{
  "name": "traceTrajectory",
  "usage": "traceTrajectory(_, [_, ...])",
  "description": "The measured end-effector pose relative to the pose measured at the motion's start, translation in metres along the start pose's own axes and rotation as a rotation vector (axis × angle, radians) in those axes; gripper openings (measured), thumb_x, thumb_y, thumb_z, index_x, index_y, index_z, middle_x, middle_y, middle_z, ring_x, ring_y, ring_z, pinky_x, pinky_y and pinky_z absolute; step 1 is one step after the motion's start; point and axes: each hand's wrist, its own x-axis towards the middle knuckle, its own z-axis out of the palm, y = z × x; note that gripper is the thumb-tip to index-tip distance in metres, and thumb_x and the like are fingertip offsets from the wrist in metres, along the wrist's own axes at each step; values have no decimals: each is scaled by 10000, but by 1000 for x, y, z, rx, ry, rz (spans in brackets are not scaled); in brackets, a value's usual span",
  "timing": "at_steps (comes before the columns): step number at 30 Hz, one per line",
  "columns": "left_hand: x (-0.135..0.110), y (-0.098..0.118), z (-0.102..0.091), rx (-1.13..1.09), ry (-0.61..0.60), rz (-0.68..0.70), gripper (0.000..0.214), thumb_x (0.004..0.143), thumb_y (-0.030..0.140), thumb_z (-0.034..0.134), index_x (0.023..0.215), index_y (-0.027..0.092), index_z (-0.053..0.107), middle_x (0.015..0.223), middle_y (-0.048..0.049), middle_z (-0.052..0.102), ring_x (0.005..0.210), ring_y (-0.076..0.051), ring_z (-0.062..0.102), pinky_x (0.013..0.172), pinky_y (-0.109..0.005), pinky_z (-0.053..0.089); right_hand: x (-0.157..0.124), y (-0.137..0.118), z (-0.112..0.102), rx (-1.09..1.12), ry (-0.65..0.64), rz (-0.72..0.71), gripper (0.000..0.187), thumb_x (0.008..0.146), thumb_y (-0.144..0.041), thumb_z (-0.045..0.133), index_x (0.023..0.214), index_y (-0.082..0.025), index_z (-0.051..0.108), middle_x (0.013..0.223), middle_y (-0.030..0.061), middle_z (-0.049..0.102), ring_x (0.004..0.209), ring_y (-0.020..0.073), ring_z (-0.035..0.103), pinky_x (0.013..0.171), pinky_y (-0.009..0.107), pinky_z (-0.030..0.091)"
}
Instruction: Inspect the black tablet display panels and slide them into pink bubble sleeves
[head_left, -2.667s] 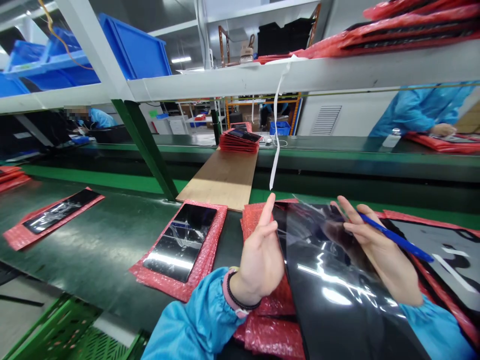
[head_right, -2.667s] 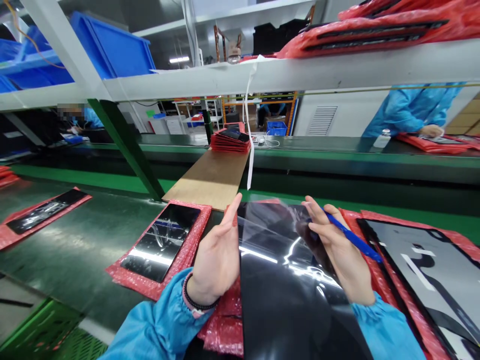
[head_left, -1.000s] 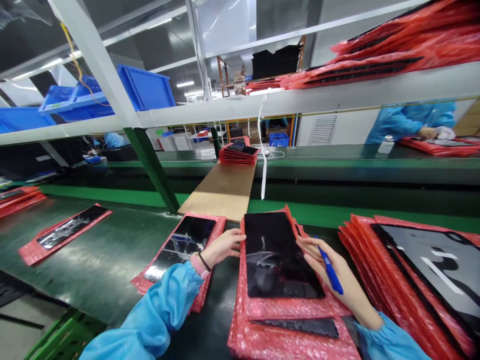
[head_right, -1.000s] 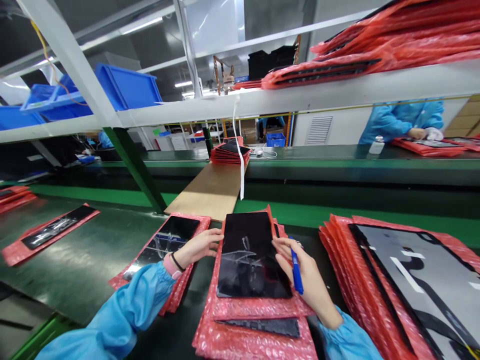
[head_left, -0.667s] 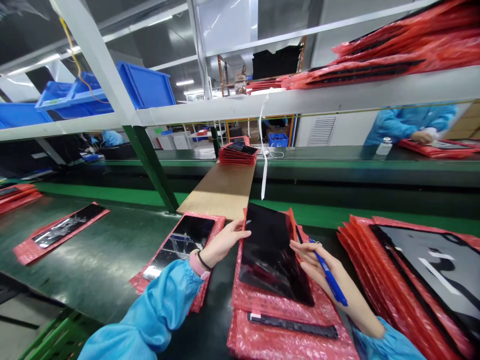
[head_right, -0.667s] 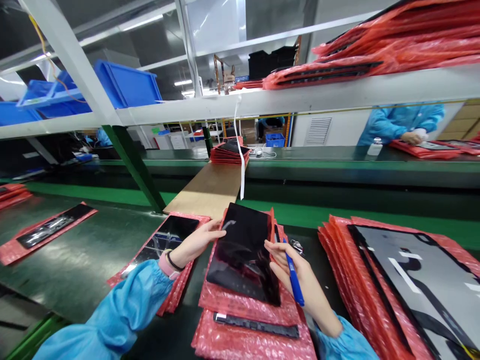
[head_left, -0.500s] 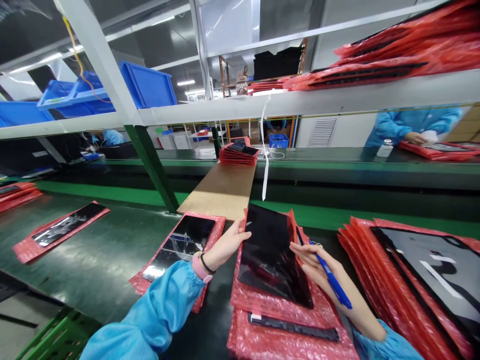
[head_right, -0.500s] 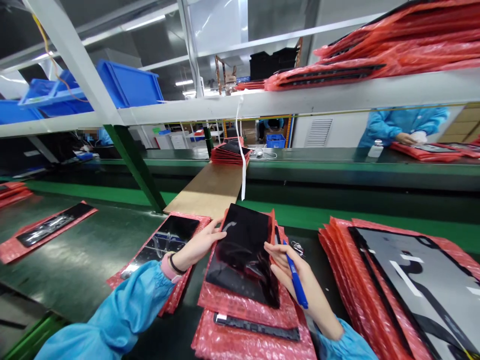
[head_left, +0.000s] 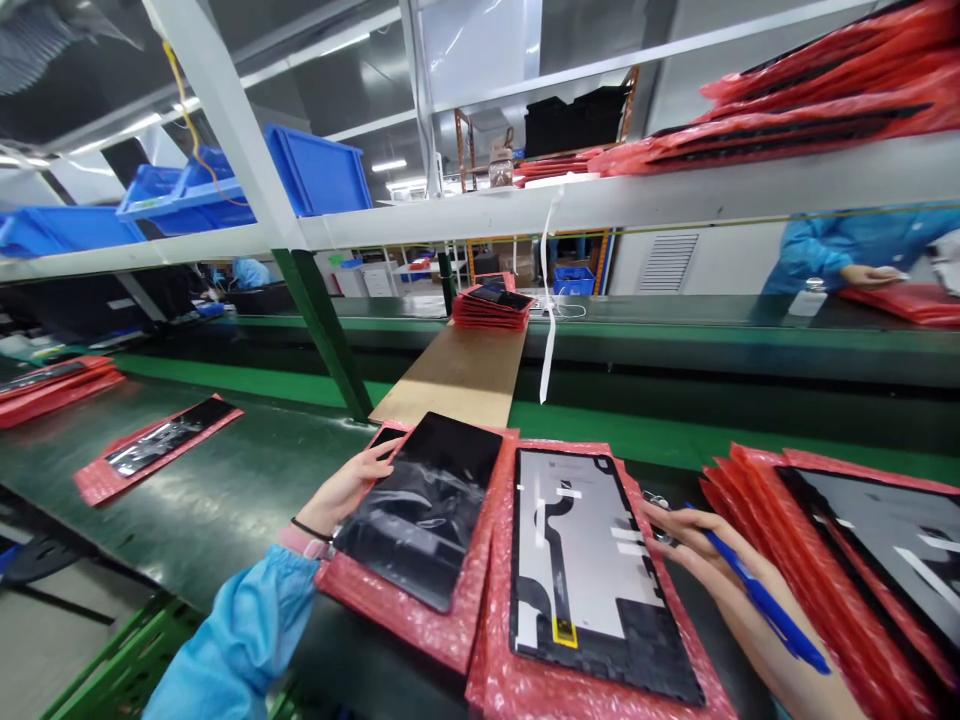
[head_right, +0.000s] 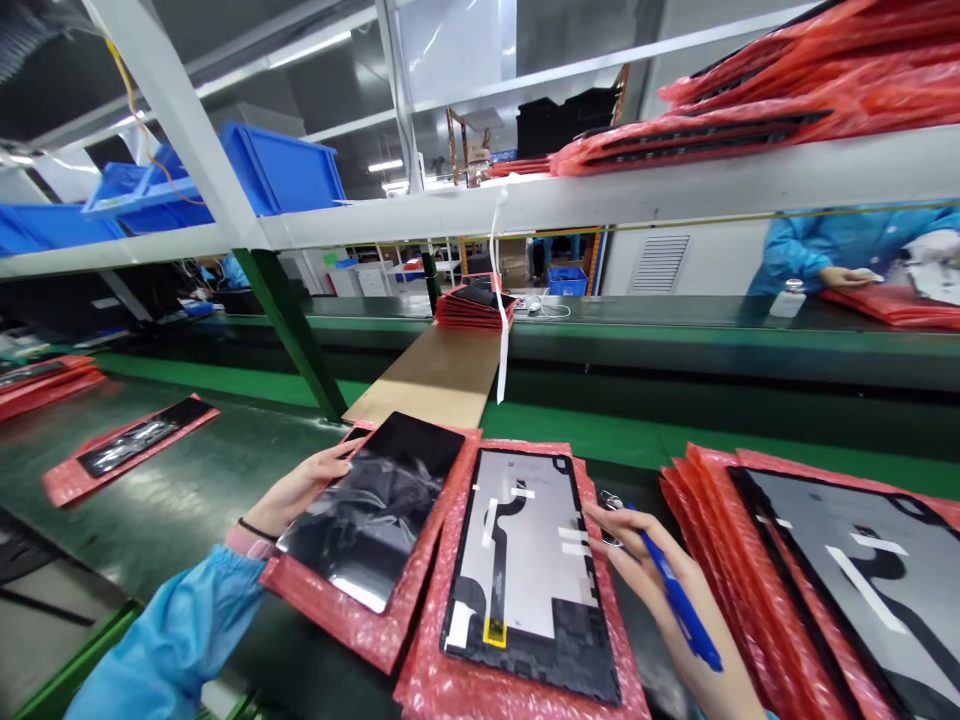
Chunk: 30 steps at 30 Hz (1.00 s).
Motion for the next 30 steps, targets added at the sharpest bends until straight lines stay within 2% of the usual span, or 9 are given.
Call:
traceTrajectory(4, [-4,0,-55,72,57,3,546,585,4,724,1119,80,640,897,-112,733,706,-186,689,684,-255,513,2,7,-4,17,0,9,372,709,-436,708,1009,-227,639,1203,111,664,1133,337,602,936,404,530])
traceTrajectory(8, [-5,-7,-90,143,111,-6,474,555,18,719,1025,63,674,863,-132,740,718,-221,698,716,-295,513,5,16,-4,22,-15,46,406,681,-432,730,1020,-230,637,1212,101,662,1093,325,629,910,348,546])
traceTrajectory(14, [7,-14,-101,292,189,18,404,596,80,709,997,93,670,890,-104,739,807,-226,690,824,-345,486,4,21,3,56,-46,112,359,773,-486,640,1025,-230,620,1083,96,722,1052,279,657,953,318,507])
traceTrajectory(17, [13,-9,-96,417,246,46,273,746,186,679,1008,116,643,994,-89,703,921,-222,656,889,-416,465,3,24,7,180,-67,183,435,810,-589,529,1030,-219,591,888,123,757,851,285,718,824,375,562])
traceTrajectory(19, [14,-4,-89,507,306,89,223,815,236,634,1010,128,626,1089,-89,656,1029,-232,605,936,-466,430,2,25,9,225,-107,197,523,843,-648,407,1132,-229,529,823,121,755,703,271,717,683,393,573])
traceTrajectory(21, [13,-1,-75,582,365,152,233,791,206,636,1016,146,618,1174,-106,607,1161,-270,520,989,-475,379,0,26,12,209,-158,158,523,866,-653,344,1141,-239,507,798,98,740,627,232,683,583,350,542])
traceTrajectory(24, [6,-6,-36,644,370,232,335,694,138,637,1024,189,617,1195,-105,586,1274,-306,402,1015,-402,349,-4,22,18,41,-155,94,370,877,-567,443,923,-222,567,731,44,681,572,161,595,504,264,456])
traceTrajectory(27, [-7,-22,21,600,235,221,352,666,161,662,1015,194,628,990,-72,636,1072,-264,546,907,-326,420,-6,20,26,-220,-66,43,316,820,-487,580,685,-209,513,567,-13,571,509,130,503,496,246,386])
traceTrajectory(30, [-21,-38,80,470,8,115,349,664,155,659,1012,169,638,903,-65,643,808,-212,606,738,-324,481,-8,21,32,-335,7,-6,441,754,-486,626,522,-220,361,450,-52,395,459,113,381,481,253,307])
